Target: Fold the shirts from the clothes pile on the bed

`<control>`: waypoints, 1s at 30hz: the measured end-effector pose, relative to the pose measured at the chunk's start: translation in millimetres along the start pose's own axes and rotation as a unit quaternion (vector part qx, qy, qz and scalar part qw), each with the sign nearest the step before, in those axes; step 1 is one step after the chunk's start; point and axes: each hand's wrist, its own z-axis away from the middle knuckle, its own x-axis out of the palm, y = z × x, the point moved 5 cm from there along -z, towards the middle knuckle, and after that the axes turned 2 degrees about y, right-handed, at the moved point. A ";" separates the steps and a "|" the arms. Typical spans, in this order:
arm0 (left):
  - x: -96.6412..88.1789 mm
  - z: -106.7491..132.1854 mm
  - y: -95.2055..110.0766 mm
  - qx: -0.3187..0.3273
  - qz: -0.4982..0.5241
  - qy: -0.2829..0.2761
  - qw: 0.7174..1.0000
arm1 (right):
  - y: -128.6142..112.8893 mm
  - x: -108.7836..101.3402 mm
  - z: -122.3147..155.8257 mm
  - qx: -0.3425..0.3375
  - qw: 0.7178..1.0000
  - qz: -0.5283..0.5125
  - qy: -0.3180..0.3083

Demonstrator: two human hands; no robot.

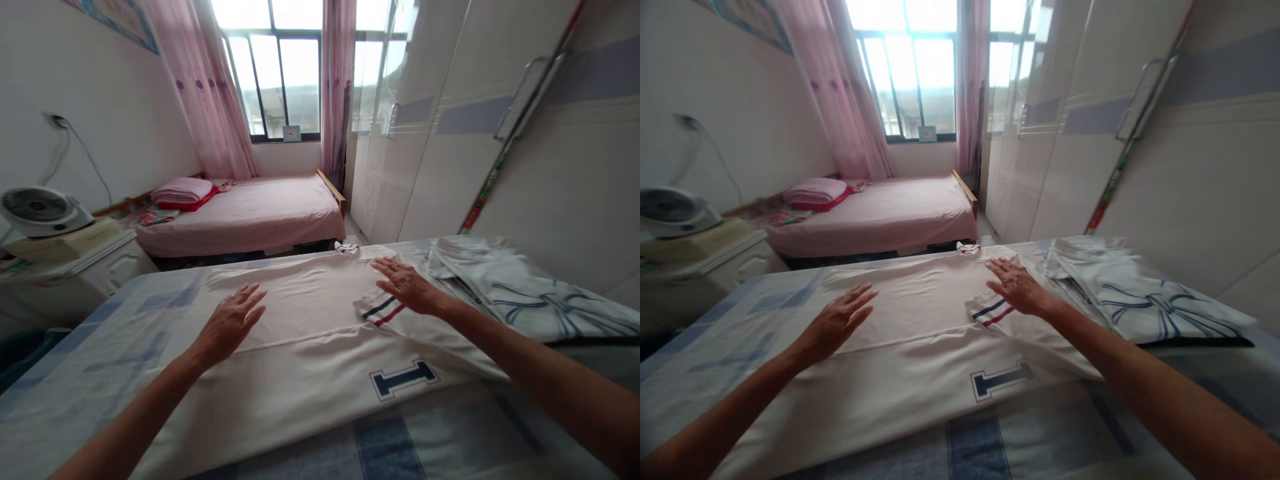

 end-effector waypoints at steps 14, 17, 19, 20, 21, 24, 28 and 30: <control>6.1 15.9 205.0 0.275 0.105 -0.077 0.953 | 40.0 -61.5 144.8 0.301 0.954 -0.003 0.008; 10.1 9.5 232.3 0.282 0.107 -0.068 0.951 | 50.0 -59.1 173.4 0.314 0.949 -0.009 -0.010; 12.7 6.0 248.4 0.291 0.110 -0.054 0.949 | 48.0 -60.0 187.7 0.325 0.946 -0.003 0.001; 14.1 5.3 256.1 0.300 0.111 -0.046 0.946 | 45.7 -61.0 193.5 0.335 0.942 0.004 0.006; 15.6 5.4 263.3 0.312 0.112 -0.039 0.943 | 43.1 -62.1 198.6 0.348 0.937 0.013 0.009; 21.9 9.2 279.6 0.337 0.118 -0.035 0.933 | 34.0 -62.3 207.6 0.360 0.933 0.013 0.006; 33.2 16.4 289.1 0.340 0.131 -0.057 0.930 | 24.0 -59.0 209.2 0.311 0.950 0.008 0.023; 37.8 18.6 290.2 0.336 0.137 -0.069 0.929 | 21.9 -58.1 209.0 0.300 0.953 0.040 0.032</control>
